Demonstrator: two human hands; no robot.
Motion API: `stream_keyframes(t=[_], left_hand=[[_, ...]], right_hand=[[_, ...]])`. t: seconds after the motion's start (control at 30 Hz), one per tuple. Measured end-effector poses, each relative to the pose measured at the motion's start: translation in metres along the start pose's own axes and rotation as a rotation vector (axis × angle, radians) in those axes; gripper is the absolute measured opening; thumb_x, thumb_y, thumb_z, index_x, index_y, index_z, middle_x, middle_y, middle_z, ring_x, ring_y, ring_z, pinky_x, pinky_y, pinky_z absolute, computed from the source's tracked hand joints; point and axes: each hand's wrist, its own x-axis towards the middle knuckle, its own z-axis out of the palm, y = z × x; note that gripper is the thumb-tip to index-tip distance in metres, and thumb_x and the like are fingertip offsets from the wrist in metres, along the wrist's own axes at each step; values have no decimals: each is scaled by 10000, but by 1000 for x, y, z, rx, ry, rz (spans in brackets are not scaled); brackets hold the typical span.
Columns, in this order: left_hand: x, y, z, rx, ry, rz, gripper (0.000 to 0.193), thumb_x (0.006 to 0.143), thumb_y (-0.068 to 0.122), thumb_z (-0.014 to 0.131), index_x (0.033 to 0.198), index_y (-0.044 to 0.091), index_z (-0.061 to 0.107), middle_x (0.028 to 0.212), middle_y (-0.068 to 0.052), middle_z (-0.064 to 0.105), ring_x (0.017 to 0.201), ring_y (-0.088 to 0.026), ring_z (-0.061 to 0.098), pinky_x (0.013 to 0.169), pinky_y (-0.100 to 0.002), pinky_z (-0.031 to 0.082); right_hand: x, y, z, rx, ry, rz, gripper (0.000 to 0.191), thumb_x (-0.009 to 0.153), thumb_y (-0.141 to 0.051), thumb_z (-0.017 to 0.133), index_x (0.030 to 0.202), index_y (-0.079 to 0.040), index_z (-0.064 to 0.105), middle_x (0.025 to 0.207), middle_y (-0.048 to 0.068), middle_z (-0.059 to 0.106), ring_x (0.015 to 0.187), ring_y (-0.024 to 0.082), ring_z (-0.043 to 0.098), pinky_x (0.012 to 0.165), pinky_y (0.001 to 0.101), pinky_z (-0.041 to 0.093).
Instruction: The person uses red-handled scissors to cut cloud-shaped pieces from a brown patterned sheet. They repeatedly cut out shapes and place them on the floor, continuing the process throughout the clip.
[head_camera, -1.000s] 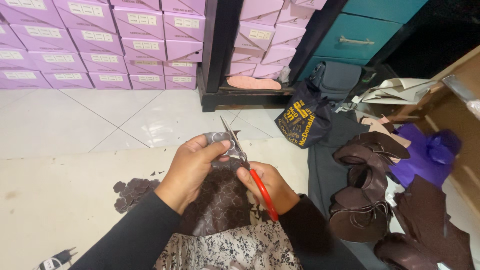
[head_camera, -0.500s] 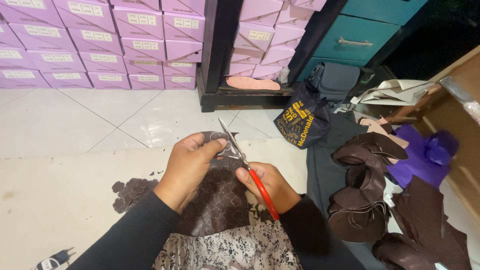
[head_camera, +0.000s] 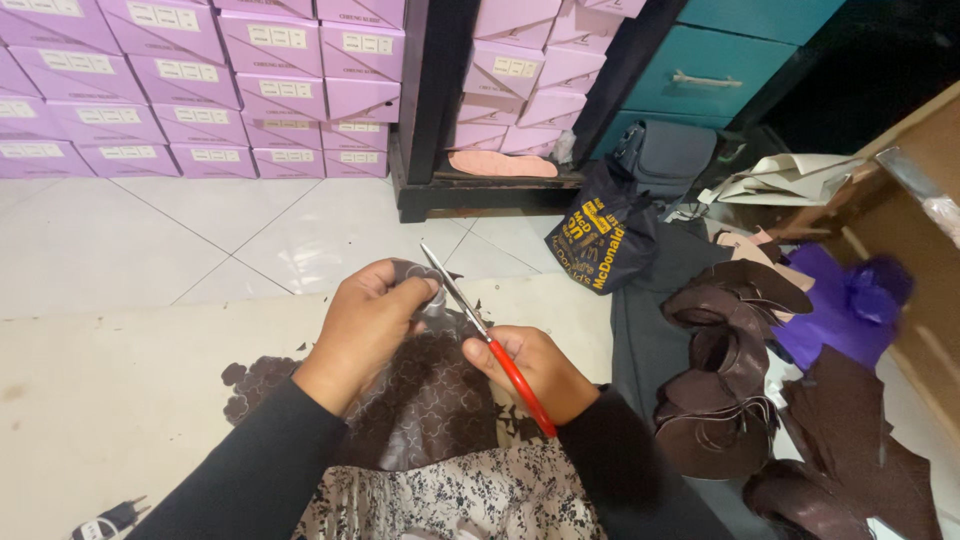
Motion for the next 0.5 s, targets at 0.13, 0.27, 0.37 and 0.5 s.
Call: stream_keyframes(t=[0.13, 0.27, 0.37, 0.5], left_hand=[[-1, 1, 1, -9, -19, -37, 130, 932, 138, 613, 1001, 44, 670, 893, -50, 743, 752, -131, 722, 606, -243, 528], [0, 1, -1, 19, -23, -15, 132, 929, 131, 618, 1003, 35, 671, 906, -58, 743, 744, -133, 719, 590, -237, 516], [1, 0, -1, -9, -29, 5, 126, 921, 109, 634, 996, 15, 670, 893, -74, 734, 735, -141, 710, 570, -241, 497], [1, 0, 0, -11, -12, -11, 128, 916, 99, 641, 1003, 12, 676, 891, -72, 727, 737, -133, 694, 582, -228, 512]], right_hand=[[0, -1, 1, 81, 3, 125, 426, 1018, -410, 569, 769, -65, 588, 601, -78, 437, 521, 35, 382, 460, 235, 302], [0, -4, 1, 39, 3, 89, 454, 1029, -419, 565, 728, -79, 566, 589, -82, 423, 517, 34, 377, 460, 230, 302], [-1, -6, 0, 11, 1, 63, 464, 1034, -430, 557, 718, -91, 575, 590, -90, 434, 518, 28, 387, 462, 227, 316], [-2, -8, 3, 17, 43, 111, 463, 1016, -436, 577, 714, -86, 571, 567, -87, 418, 492, 37, 374, 440, 238, 296]])
